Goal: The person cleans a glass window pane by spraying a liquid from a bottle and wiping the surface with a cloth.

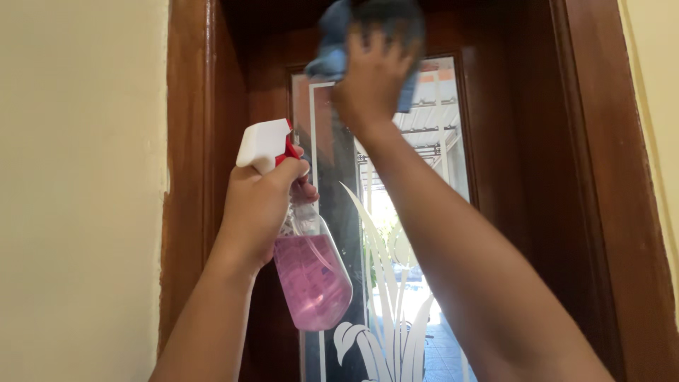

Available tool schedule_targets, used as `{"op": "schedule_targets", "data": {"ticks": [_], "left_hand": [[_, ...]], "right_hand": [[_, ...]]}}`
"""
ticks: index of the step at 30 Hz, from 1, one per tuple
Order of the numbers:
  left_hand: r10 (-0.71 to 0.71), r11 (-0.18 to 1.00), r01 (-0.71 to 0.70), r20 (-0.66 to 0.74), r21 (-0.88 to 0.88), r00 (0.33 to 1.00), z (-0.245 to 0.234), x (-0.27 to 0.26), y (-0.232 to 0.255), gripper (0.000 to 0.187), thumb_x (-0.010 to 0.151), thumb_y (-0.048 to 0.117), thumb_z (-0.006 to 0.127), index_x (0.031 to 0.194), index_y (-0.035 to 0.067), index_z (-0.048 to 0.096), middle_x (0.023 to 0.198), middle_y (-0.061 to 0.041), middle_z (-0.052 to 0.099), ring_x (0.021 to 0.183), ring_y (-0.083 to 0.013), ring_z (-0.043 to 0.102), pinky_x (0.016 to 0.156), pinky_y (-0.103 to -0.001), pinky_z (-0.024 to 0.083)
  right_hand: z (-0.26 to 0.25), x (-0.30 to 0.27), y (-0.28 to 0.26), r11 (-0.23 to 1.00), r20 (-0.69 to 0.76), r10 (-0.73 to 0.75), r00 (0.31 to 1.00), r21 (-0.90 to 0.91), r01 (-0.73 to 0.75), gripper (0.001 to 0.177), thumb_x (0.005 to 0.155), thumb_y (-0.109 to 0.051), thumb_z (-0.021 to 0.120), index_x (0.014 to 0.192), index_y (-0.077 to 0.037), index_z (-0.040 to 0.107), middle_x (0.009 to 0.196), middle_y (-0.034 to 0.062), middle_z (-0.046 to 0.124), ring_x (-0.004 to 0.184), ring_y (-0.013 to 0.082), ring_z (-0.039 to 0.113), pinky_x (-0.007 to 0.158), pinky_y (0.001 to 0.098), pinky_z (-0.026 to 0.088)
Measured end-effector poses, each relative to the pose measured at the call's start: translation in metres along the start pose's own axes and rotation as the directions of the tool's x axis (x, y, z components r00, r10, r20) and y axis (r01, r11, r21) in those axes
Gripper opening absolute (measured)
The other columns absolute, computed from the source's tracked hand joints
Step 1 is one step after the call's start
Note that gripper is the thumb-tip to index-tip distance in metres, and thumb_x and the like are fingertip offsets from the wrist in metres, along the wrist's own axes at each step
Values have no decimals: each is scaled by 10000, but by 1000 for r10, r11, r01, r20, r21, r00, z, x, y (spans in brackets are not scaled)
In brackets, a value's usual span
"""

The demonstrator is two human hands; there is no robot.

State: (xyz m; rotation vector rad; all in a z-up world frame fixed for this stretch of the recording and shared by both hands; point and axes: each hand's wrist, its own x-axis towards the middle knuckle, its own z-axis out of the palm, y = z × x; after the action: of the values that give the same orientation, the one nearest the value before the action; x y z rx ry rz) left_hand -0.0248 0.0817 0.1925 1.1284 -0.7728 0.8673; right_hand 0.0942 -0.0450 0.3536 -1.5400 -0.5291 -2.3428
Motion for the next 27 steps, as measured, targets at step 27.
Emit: {"op": "schedule_targets", "data": {"ticks": [27], "left_hand": [[-112, 994, 112, -6, 1, 994, 10, -7, -17, 137, 829, 72, 646, 963, 55, 622, 788, -45, 620, 608, -151, 634, 624, -338, 591]], "right_hand": [[-61, -17, 130, 986, 14, -78, 997, -147, 80, 563, 886, -6, 740, 1420, -6, 561, 1477, 202, 520, 1391, 468, 447, 1223, 530, 288]]}}
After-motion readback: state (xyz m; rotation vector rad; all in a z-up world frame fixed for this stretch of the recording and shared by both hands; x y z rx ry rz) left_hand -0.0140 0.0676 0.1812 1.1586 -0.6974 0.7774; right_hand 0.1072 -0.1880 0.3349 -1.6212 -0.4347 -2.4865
